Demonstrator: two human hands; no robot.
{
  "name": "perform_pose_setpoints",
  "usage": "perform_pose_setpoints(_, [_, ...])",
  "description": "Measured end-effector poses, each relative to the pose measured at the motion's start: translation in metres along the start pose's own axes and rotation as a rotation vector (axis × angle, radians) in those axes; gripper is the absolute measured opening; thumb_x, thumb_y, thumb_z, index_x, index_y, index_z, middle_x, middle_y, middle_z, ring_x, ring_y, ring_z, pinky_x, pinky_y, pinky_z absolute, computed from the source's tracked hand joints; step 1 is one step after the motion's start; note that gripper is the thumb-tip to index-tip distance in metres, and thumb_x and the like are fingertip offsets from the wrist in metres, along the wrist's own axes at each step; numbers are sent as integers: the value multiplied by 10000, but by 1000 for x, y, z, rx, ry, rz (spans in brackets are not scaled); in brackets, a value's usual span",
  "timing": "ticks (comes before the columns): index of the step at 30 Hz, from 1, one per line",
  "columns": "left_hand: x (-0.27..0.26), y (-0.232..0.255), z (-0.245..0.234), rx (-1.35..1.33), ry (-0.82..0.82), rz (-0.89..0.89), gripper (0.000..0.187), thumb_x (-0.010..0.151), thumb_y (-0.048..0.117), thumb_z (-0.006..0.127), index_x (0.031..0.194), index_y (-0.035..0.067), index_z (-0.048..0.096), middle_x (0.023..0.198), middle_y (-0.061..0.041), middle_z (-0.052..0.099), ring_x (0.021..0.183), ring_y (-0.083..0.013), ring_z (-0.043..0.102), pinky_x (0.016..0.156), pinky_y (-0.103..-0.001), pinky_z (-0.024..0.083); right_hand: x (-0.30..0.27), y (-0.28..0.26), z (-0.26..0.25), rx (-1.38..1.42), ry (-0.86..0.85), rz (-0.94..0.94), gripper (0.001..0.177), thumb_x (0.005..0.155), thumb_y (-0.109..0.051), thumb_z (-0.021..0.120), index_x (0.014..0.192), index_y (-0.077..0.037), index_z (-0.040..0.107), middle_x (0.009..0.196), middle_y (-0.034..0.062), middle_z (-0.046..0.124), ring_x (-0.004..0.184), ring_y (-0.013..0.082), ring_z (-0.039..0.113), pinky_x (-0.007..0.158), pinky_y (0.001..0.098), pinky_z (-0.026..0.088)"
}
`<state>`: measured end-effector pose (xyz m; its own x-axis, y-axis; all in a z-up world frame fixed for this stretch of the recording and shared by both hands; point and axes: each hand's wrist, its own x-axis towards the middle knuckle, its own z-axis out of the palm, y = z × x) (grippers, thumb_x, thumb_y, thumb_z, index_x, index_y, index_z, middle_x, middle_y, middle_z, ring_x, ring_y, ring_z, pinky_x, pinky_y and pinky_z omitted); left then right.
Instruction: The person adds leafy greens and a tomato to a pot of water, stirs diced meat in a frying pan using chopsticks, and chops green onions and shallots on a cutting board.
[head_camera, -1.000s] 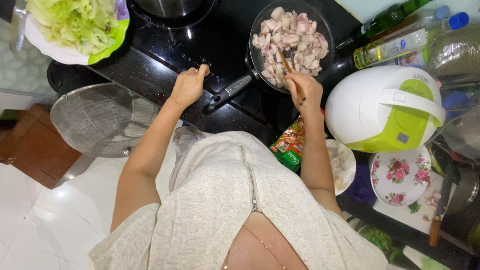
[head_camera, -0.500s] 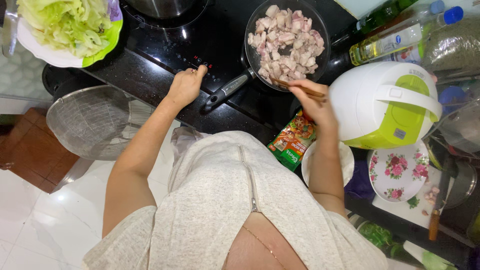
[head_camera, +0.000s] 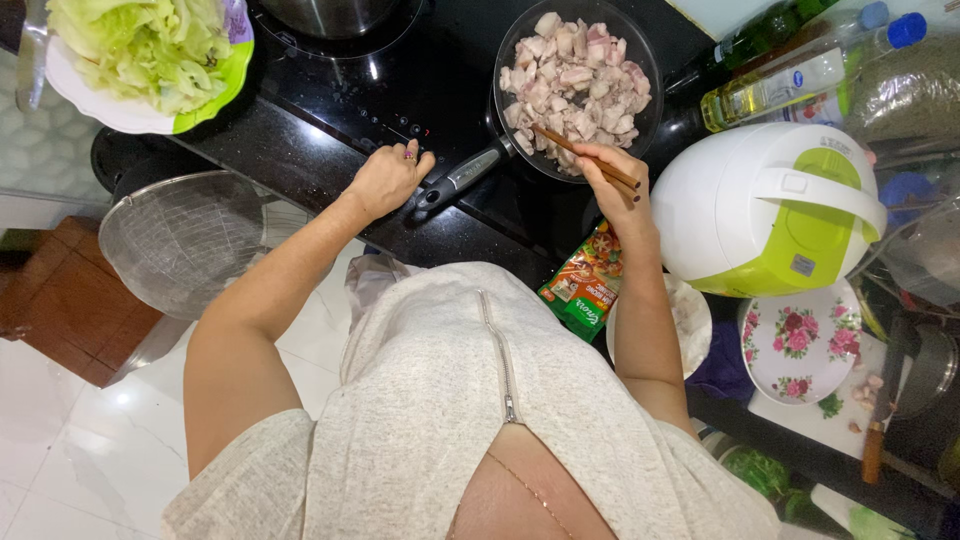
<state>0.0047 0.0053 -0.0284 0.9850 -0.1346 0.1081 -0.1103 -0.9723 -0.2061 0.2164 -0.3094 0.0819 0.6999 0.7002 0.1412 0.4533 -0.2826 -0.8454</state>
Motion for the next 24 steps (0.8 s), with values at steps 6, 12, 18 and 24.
perform_pose_setpoints(6, [5, 1, -30, -465, 84, -249, 231, 969, 138, 626, 1168, 40, 558, 1061, -145, 722, 929, -313, 691, 754, -425, 553, 22, 36, 10, -38, 168, -32, 164, 969, -45, 721, 1125, -13, 762, 1024, 76, 771, 888, 116, 706, 800, 242, 554])
perform_pose_setpoints(12, [4, 45, -105, -935, 183, -516, 460, 917, 267, 755, 1257, 32, 553, 1132, -204, 673, 993, -384, 654, 882, -496, 515, 28, 46, -11, 14, 366, 61, 99, 981, -82, 751, 1070, -44, 774, 954, 45, 768, 855, 99, 687, 783, 241, 551])
perform_pose_setpoints(18, [1, 67, -94, -809, 255, -372, 642, 828, 193, 797, 1368, 5, 506, 1293, -224, 636, 1104, -415, 623, 940, -487, 496, 55, 87, -22, -44, 472, 110, 94, 976, -88, 729, 1048, -91, 789, 952, 30, 780, 837, 105, 705, 743, 255, 560])
perform_pose_setpoints(24, [2, 60, -63, -753, 227, -277, 654, 908, 172, 739, 1477, 25, 451, 1304, -213, 613, 1088, -404, 644, 909, -453, 543, 71, 99, 30, -340, 348, -198, 144, 987, -46, 680, 1069, -108, 780, 951, 56, 774, 833, 138, 717, 766, 279, 597])
